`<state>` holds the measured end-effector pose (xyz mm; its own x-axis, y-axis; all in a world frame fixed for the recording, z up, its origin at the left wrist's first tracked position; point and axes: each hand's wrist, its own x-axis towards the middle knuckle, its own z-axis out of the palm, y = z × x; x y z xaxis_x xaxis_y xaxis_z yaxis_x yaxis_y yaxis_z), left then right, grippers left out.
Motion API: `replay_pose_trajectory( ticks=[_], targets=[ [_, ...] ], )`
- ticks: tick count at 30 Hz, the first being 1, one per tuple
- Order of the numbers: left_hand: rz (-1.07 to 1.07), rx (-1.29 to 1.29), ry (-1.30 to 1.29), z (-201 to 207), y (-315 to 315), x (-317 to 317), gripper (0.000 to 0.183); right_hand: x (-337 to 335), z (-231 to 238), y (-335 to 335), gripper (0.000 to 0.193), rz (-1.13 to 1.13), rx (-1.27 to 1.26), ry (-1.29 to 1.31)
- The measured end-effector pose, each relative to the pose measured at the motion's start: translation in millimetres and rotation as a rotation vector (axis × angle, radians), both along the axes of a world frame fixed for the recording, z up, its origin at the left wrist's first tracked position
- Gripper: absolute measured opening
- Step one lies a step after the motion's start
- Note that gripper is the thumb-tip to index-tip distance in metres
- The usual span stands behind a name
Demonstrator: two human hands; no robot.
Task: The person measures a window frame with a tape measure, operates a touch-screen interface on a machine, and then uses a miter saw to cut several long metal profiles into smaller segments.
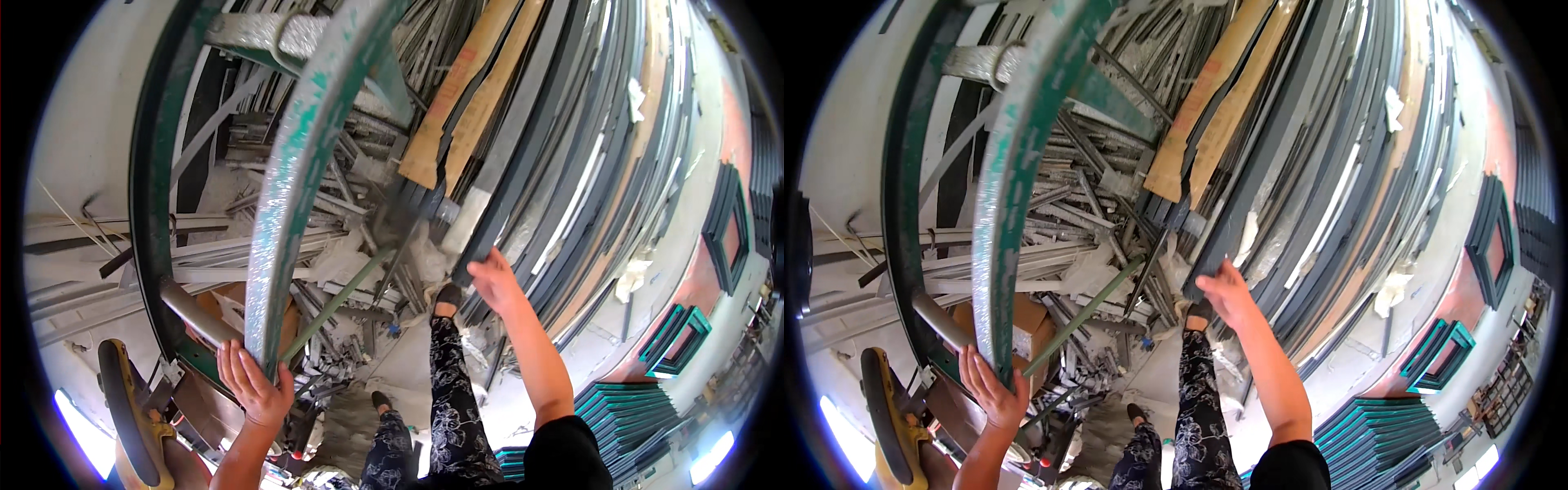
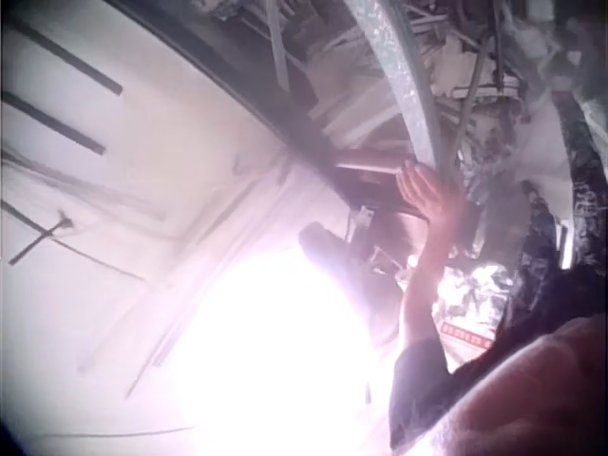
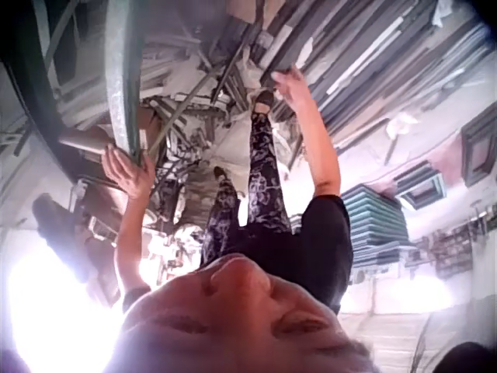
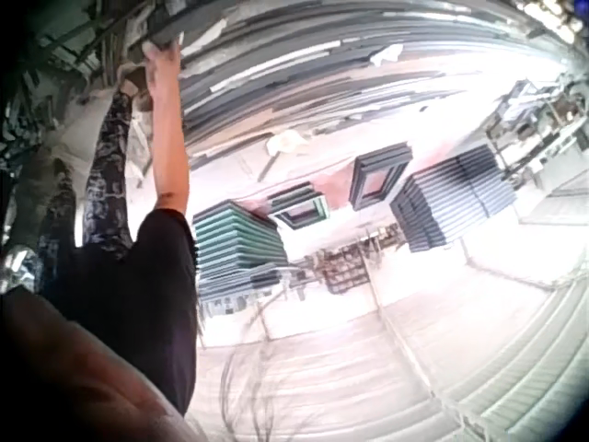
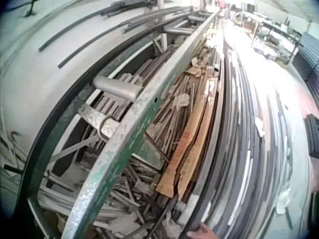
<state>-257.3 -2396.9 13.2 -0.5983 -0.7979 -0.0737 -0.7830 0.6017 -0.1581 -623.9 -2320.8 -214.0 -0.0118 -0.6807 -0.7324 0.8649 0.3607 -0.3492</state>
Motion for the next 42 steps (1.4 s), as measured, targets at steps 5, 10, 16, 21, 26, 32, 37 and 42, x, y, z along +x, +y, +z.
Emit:
replay_pose_trajectory(
  ticks=[5, 10, 16, 21, 26, 32, 37, 42],
  targets=[
    [-0.038, -0.072, 0.079, -1.9, -8.5, -9.1, 0.064, -30.2, 29.9, -32.9, 0.035, -0.188, 0.165, 0.179],
    [-0.013, -0.044, 0.130, 11.4, -3.6, -3.9, 0.066, -3.4, 115.9, -18.9, 0.036, -0.196, 0.280, 0.479],
    [-0.009, -0.042, 0.166, 20.0, 10.8, -0.8, 0.070, 141.9, 196.1, 105.6, 0.034, -0.244, 0.384, 0.438],
    [0.126, 0.074, 0.632, 50.1, 80.3, -65.5, 0.062, 281.1, 260.0, 221.1, 0.027, -0.017, 0.309, 0.471],
    [0.649, 0.927, 0.407, 91.1, 187.6, -104.0, 0.089, 427.6, 233.8, 343.1, 0.045, 0.453, 0.302, 0.496],
    [0.630, 0.800, 0.417, 100.4, 291.0, 46.3, 0.043, 366.0, 301.6, 384.5, 0.023, 1.039, -0.287, 0.349],
    [0.678, 0.821, 0.456, 147.7, 466.4, 222.4, 0.045, 222.7, 240.4, 279.0, 0.075, 0.318, 0.214, 0.177],
    [1.014, 1.025, 0.141, 197.5, 649.3, 390.8, 0.058, 174.5, 303.9, 135.9, 0.059, -0.110, 0.099, -0.012]
  ],
)
